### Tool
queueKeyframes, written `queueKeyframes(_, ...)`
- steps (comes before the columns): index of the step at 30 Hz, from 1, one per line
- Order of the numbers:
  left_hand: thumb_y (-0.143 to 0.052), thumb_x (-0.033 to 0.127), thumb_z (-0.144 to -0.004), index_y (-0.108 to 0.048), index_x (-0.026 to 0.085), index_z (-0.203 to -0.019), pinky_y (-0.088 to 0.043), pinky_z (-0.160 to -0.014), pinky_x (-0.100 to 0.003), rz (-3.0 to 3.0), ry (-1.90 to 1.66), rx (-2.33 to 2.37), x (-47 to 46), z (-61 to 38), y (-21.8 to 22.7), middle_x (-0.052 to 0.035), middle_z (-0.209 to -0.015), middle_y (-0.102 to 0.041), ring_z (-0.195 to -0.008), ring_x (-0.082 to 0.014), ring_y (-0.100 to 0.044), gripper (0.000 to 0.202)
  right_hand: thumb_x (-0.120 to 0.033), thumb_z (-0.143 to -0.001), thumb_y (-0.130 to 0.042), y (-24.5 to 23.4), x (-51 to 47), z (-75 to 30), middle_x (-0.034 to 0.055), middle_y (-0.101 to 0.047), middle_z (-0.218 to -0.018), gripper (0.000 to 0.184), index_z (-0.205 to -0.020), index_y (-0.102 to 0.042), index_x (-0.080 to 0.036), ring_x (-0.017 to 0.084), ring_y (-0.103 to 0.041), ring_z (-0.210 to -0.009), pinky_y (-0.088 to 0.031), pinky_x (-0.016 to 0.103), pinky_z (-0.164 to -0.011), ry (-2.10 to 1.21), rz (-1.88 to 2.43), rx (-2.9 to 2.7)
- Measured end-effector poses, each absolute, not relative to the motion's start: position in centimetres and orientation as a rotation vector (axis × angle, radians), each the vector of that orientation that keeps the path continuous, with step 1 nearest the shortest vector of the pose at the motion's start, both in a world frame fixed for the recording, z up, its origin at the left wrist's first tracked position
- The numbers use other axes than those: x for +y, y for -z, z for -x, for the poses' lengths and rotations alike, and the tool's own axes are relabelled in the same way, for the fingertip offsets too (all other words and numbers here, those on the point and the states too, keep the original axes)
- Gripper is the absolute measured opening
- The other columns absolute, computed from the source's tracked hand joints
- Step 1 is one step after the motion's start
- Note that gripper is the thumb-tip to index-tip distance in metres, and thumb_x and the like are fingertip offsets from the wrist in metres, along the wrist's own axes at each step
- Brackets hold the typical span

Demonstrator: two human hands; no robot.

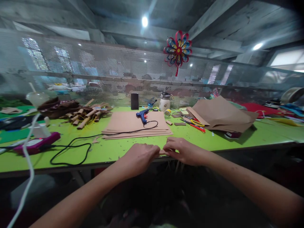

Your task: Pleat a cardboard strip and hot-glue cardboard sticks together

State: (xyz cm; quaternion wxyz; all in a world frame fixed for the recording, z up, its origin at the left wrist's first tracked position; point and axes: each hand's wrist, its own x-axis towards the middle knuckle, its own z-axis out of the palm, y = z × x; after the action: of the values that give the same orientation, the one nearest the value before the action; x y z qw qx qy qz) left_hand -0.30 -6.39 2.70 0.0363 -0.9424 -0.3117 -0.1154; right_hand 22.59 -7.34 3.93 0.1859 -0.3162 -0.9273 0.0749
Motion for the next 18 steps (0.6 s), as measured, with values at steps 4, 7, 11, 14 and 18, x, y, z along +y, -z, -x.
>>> queueKeyframes(4,-0.038,0.028,-0.095,-0.055,0.021,-0.088,-0.029,-0.058,-0.027,2.922,0.37,-0.942,-6.7,0.6,-2.9,-0.0019,-0.08,-0.066,-0.069,-0.0172,-0.06,0.02,-0.019,-0.094,-0.047,-4.0,-7.5,-22.4,0.0055,-0.057,-0.083,0.017,-0.095,-0.063,-0.014,0.014,-0.052,-0.074,-0.039,0.025,-0.066,-0.262,0.875,-2.606)
queueKeyframes(7,-0.037,0.027,-0.095,-0.056,0.021,-0.088,-0.03,-0.059,-0.026,2.958,0.402,-0.948,-6.9,0.8,-2.8,-0.0022,-0.082,-0.067,-0.071,-0.0168,-0.061,0.021,-0.018,-0.094,-0.047,-3.9,-7.7,-22.2,0.0055,-0.058,-0.082,0.017,-0.094,-0.063,-0.014,0.015,-0.053,-0.075,-0.039,0.025,-0.066,-0.29,0.875,-2.626)
queueKeyframes(11,-0.036,0.028,-0.095,-0.057,0.02,-0.087,-0.029,-0.058,-0.025,2.99,0.461,-0.957,-6.9,0.8,-2.5,-0.0028,-0.081,-0.066,-0.07,-0.0161,-0.06,0.024,-0.017,-0.093,-0.047,-3.9,-7.8,-21.9,0.006,-0.06,-0.083,0.015,-0.092,-0.062,-0.013,0.014,-0.052,-0.074,-0.039,0.025,-0.067,-0.325,0.897,-2.633)
queueKeyframes(14,-0.038,0.029,-0.094,-0.058,0.019,-0.079,-0.029,-0.057,-0.025,3.077,0.472,-0.973,-6.6,0.8,-2.8,-0.0025,-0.073,-0.065,-0.066,-0.0149,-0.058,0.027,-0.018,-0.093,-0.046,-4.3,-7.9,-21.7,0.0066,-0.06,-0.085,0.016,-0.095,-0.061,-0.013,0.015,-0.052,-0.074,-0.038,0.024,-0.065,-0.331,0.92,-2.686)
queueKeyframes(18,-0.037,0.039,-0.094,-0.059,0.018,-0.082,-0.034,-0.055,-0.022,3.367,0.43,-1.129,-6.1,0.5,-4.0,-0.0003,-0.06,-0.061,-0.056,-0.0129,-0.057,0.032,-0.022,-0.092,-0.048,-4.9,-7.6,-21.4,0.0063,-0.06,-0.081,0.019,-0.092,-0.063,-0.012,0.014,-0.05,-0.069,-0.035,0.024,-0.061,-0.318,0.978,-2.718)
